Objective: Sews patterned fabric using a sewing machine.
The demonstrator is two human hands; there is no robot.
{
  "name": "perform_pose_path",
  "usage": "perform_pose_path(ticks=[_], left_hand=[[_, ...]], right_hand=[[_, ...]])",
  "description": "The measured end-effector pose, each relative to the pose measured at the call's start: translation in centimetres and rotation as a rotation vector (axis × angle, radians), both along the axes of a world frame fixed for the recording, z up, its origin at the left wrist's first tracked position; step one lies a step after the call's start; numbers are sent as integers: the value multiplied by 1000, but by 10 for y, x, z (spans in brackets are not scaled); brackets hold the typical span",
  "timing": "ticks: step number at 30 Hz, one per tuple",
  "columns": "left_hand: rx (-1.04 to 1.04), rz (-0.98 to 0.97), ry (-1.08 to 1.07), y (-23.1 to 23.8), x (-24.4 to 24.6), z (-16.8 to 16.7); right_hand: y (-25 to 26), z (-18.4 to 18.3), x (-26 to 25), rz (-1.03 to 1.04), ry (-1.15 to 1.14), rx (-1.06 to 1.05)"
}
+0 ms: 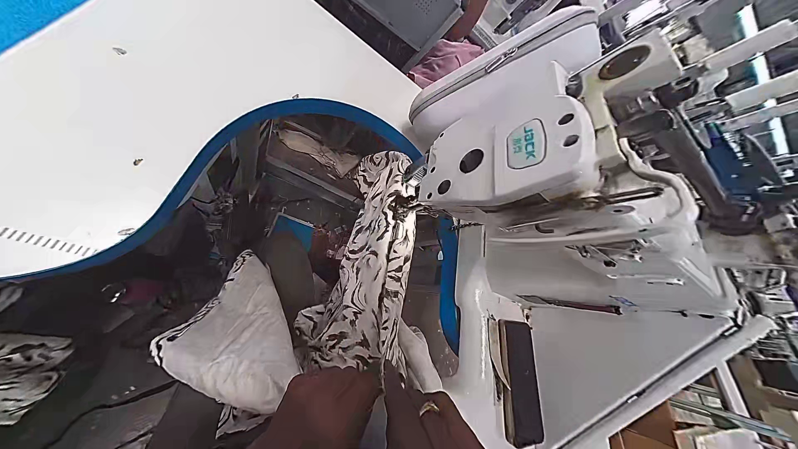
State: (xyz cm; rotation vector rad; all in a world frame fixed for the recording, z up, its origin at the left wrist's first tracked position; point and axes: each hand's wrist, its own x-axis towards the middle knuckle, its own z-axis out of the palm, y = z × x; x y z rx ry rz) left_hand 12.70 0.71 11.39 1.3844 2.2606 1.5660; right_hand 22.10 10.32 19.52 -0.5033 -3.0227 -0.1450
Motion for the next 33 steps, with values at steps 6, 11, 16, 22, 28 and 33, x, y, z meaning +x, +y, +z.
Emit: perform_pose_path(ticks=[6, 11, 16, 22, 28, 33], left_hand=[[-28, -15, -157, 22, -15, 3], [89, 25, -213, 42, -29, -15], [161, -16, -495, 67, -48, -24], [-41, -229, -823, 23, -77, -31], [-4, -272, -275, 6, -156, -20], [-40, -201, -89, 14, -39, -2]], right_hand=[[14, 1, -25, -79, -15, 2], [33, -2, -45, -95, -22, -47], [68, -25, -62, 6, 112, -165], [101, -30, -23, -151, -179, -526], [117, -25, 1, 216, -125, -536], [81, -12, 34, 187, -52, -445]])
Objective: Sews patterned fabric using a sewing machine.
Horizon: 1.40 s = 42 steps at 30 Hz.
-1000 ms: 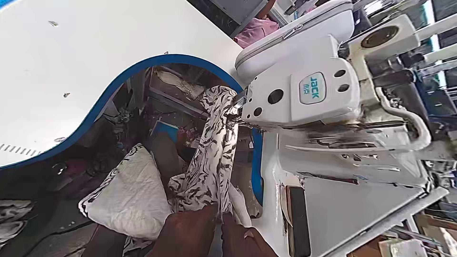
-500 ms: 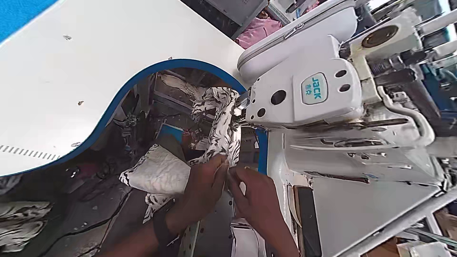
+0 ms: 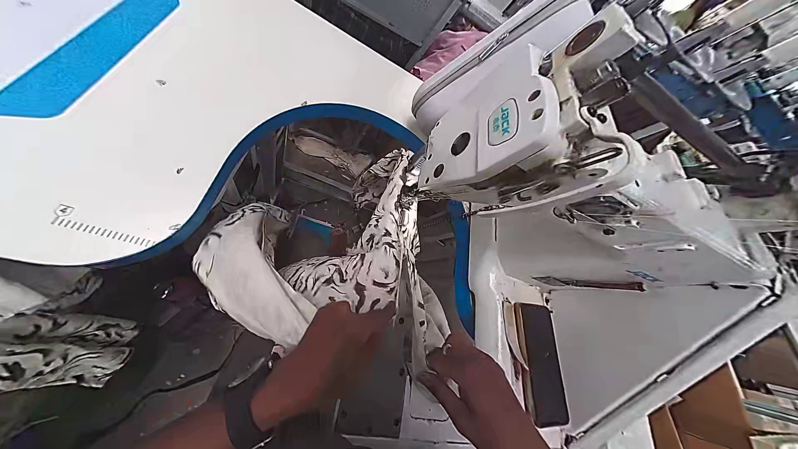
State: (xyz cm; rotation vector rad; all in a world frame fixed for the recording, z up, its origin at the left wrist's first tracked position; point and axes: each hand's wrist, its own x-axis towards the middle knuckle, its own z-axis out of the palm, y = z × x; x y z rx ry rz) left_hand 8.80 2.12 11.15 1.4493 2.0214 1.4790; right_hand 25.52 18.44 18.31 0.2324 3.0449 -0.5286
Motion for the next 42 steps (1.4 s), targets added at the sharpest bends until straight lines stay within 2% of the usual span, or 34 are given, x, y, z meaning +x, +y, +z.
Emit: perform_pose_path(ticks=[3, 7, 11, 18, 22, 25, 28, 29, 30, 31, 33, 34, 35, 37, 39, 42], left_hand=[[57, 94, -104, 7, 14, -21], [86, -118, -336, 19, -18, -33], [68, -133, -412, 22, -20, -28], [133, -90, -523, 36, -23, -33], [99, -27, -506, 49, -29, -27], [-66, 106, -346, 29, -12, -6], [-141, 154, -263, 9, 3, -7], [-153, 131, -255, 5, 4, -5], [-151, 113, -212, 4, 5, -3], [-139, 103, -146, 6, 4, 0], [-146, 117, -53, 8, 7, 3], [-174, 116, -61, 8, 10, 3], [-209, 101, -106, 7, 11, 4], [-183, 101, -146, 9, 8, -1], [-112, 119, -101, 19, 5, -5], [-207, 4, -75, 17, -5, 5]], right_hand=[[-26, -3, -34, 70, 47, 65], [-35, -3, -76, 164, 9, 150], [-30, 2, -78, 106, -3, 219], [-16, -2, -86, 38, 30, 211], [1, -2, -94, -26, -31, 121], [6, 8, -70, -177, -322, 92], [27, -18, -49, -284, -770, 9], [34, -28, -43, -301, -835, -10], [34, -27, -38, -306, -826, 1], [27, -12, -36, -280, -738, 53], [-7, 33, -21, -39, -317, 163], [-25, 48, -16, 96, -171, 133], [-38, 53, -13, 207, -134, 32], [-42, 34, -13, 321, -191, -107], [-46, 21, -21, 329, -186, -80], [-68, 24, -37, 324, -153, 18]])
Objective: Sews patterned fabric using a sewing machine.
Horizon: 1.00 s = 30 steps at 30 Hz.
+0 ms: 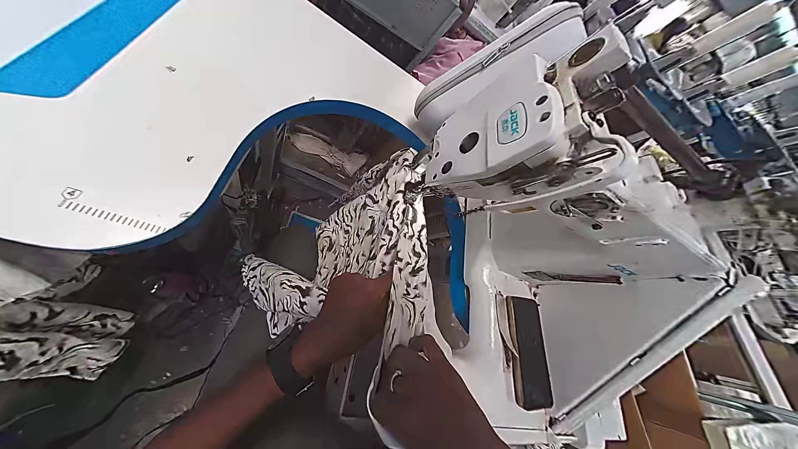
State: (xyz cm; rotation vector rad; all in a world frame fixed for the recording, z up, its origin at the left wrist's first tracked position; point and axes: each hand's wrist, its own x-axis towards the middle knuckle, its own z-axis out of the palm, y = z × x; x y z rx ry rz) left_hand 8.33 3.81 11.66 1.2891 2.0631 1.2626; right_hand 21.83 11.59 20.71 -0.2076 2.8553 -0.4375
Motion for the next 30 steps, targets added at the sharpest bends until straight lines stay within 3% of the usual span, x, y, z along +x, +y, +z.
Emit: perform_pose_path(ticks=[4, 7, 14, 22, 27, 30], left_hand=[[-135, -82, -30, -12, -4, 10], [-99, -124, -5, -12, -6, 6], [-116, -335, -239, -17, -26, 9], [15, -248, -363, -14, -28, -9], [145, -240, -478, 9, -41, -23], [237, -77, -453, 20, -38, -26]], right_hand=[[3, 11, -13, -117, -139, 105], [-5, 19, -22, -170, -187, 193], [3, 12, -22, -215, -106, 266], [14, 1, -30, -245, 12, 301], [32, -19, -43, -249, 226, 364], [49, -28, -45, -291, 334, 262]])
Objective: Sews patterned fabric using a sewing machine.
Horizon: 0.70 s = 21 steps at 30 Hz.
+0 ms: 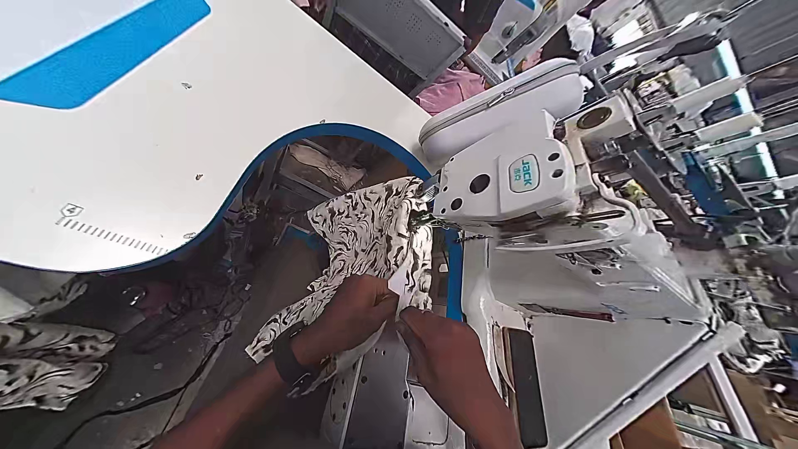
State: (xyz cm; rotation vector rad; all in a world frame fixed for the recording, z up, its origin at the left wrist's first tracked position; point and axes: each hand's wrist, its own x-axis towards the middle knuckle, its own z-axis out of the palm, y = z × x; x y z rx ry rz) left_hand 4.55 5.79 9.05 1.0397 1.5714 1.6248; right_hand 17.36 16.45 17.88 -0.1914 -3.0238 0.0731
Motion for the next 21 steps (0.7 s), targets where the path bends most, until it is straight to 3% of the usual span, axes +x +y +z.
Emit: perform_pose_path(ticks=[2, 5, 7, 10, 13, 15, 18, 19, 21], left_hand=[[11, 197, 156, -4, 4, 3], [-37, 353, 284, -7, -5, 13], [-111, 235, 321, 1, -5, 41], [-452, -166, 464, 34, -2, 86], [-542, -269, 625, 65, 18, 84], [-537, -215, 576, 55, 31, 84], [-517, 104, 483, 15, 39, 69], [-492, 109, 379, 3, 36, 65], [-285, 118, 301, -6, 38, 42]], right_hand=[[17, 9, 12, -52, 71, -45], [47, 37, 33, -207, 129, 107], [60, 44, 34, -244, 183, 235], [67, 44, 32, -206, 271, 286], [62, 32, 38, -182, 301, 195], [51, 19, 45, -177, 280, 141], [33, -9, 49, -184, 273, 38], [25, -16, 47, -186, 282, -42], [5, -18, 37, -184, 313, -176]])
